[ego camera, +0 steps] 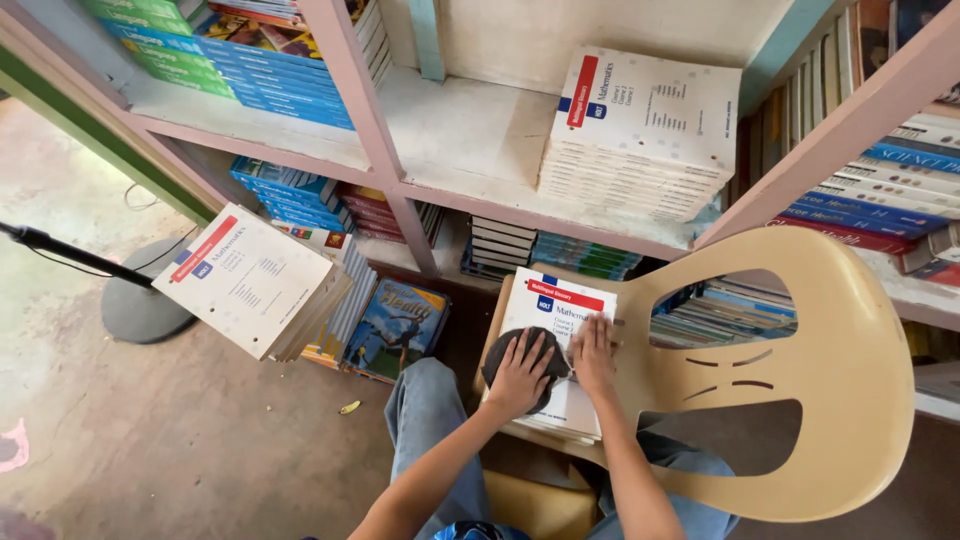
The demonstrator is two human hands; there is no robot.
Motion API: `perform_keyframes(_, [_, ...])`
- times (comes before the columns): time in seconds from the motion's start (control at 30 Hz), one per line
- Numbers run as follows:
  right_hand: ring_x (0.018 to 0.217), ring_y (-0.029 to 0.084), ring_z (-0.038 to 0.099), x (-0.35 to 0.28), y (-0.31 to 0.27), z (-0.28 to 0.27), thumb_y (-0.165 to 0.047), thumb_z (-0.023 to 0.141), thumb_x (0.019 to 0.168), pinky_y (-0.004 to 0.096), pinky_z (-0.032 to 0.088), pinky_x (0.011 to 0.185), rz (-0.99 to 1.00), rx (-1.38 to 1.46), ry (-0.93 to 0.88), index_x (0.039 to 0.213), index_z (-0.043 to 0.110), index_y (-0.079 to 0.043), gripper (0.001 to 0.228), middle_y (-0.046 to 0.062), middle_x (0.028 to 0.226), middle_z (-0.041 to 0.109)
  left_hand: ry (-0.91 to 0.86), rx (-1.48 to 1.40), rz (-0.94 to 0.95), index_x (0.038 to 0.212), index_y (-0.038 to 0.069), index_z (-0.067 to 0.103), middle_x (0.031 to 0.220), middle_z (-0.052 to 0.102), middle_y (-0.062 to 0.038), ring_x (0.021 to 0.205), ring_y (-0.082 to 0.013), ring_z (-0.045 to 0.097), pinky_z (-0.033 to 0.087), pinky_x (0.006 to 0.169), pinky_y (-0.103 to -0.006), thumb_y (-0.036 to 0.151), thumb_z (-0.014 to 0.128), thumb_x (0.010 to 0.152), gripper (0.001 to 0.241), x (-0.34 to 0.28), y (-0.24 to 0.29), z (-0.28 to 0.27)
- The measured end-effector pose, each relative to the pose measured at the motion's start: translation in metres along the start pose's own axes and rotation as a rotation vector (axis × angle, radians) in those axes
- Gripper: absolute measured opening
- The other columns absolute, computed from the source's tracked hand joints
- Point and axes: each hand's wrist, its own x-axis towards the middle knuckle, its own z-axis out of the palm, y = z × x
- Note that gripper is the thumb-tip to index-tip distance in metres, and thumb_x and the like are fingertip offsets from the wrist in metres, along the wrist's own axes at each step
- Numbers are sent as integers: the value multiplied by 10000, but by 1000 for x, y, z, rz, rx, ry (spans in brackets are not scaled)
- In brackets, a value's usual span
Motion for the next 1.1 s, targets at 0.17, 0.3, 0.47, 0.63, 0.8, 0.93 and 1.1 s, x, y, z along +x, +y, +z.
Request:
perform_keyframes(0.17, [1568,312,185,-45,-79,-65,-391,330,1089,656,217,1188,-18,162,49,1625,290,-169,581,112,1703,236,224,-161,-126,1488,165,511,1564,458,-97,1476,-404,343,372,1098,-514,329,475,1035,484,12,-18,7])
perform_keyframes(0.3, [1519,392,291,-72,-118,-61,-350,515,1044,654,327,1139,-130,256,37,1568,402,-126,581,174,1649,329,167,-255,-272,1413,8,577,1539,487,-202,1432,-410,418,472,1022,-562,130,548,978,453,46,-39,-40])
perform_keyframes(0.47, [1539,460,130,-79,-144,-20,-561,447,1024,710,234,1141,-72,97,-9,1628,227,-143,767,244,1677,139,19,-230,-407,1560,57,364,1635,315,-183,1540,-372,231,319,1169,-554,316,553,985,659,92,-105,69])
perform_keyframes(0.63, [1545,521,-46,-70,-170,-12,-664,440,986,774,84,1138,93,-22,-125,1648,84,-147,912,319,1668,-2,-124,-254,-401,1622,66,224,1699,154,-191,1586,-370,68,152,1239,-581,396,547,995,779,111,-106,77])
perform_keyframes(0.8, [1519,562,-145,-65,-185,-18,-653,621,869,814,83,1102,175,-121,-292,1636,-38,-122,1142,355,1646,-124,-65,-267,-477,1610,64,266,1629,263,-272,1552,-420,172,123,1245,-587,392,604,979,787,108,-95,69])
perform_keyframes(0.93, [1515,566,-160,-58,-197,-32,-512,678,897,806,126,1094,227,-154,-402,1635,-4,-53,1105,363,1644,-160,-30,-277,-488,1571,49,368,1604,342,-239,1546,-390,214,113,1243,-592,300,643,962,714,109,-82,48])
perform_keyframes(1.1, [1521,566,-137,-51,-178,-20,-429,709,879,809,239,1060,220,-68,-448,1632,12,-41,1097,343,1648,-146,-20,-236,-569,1574,139,370,1641,328,-115,1548,-271,236,117,1215,-665,141,641,937,692,116,-71,45])
